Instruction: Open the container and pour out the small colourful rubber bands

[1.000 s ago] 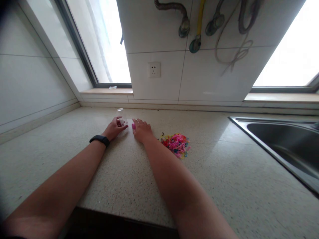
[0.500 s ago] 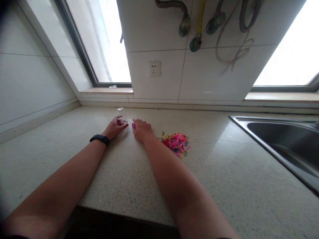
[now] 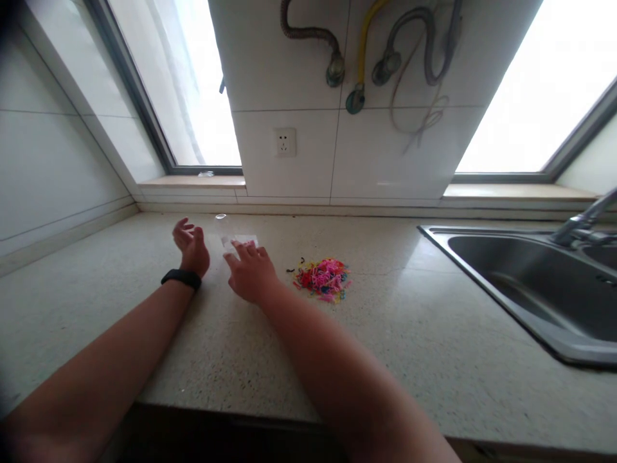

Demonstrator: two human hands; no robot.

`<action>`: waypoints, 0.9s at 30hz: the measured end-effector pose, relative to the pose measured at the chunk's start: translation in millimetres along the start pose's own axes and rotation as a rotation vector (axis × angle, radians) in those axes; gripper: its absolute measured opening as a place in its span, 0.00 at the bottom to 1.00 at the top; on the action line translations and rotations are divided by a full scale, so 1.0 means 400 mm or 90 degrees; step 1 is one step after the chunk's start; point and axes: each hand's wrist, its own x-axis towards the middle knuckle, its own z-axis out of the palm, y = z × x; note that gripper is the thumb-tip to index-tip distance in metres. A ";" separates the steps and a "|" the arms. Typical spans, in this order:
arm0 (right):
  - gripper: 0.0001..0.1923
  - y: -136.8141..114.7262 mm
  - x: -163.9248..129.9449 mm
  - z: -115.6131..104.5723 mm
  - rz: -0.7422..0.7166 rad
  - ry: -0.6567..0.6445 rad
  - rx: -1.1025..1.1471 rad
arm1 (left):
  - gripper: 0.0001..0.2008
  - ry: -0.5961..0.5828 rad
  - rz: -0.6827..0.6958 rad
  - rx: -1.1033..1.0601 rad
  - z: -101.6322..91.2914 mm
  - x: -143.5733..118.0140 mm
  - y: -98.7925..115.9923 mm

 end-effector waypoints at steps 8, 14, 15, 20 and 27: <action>0.33 0.210 -0.237 -0.202 0.028 -0.061 -0.034 | 0.25 -0.173 0.347 0.003 0.009 -0.100 0.244; 0.63 0.422 -0.354 -0.177 0.157 -0.245 0.068 | 0.49 -0.630 0.342 0.093 0.080 -0.229 0.335; 0.63 0.430 -0.353 -0.166 0.147 -0.256 0.096 | 0.52 -0.697 0.330 0.119 0.084 -0.241 0.338; 0.46 0.432 -0.324 -0.129 0.106 -0.169 0.149 | 0.54 -0.792 0.290 0.204 0.089 -0.260 0.364; 0.27 0.423 -0.309 -0.110 0.050 -0.073 0.251 | 0.33 -0.662 0.340 0.151 0.119 -0.278 0.419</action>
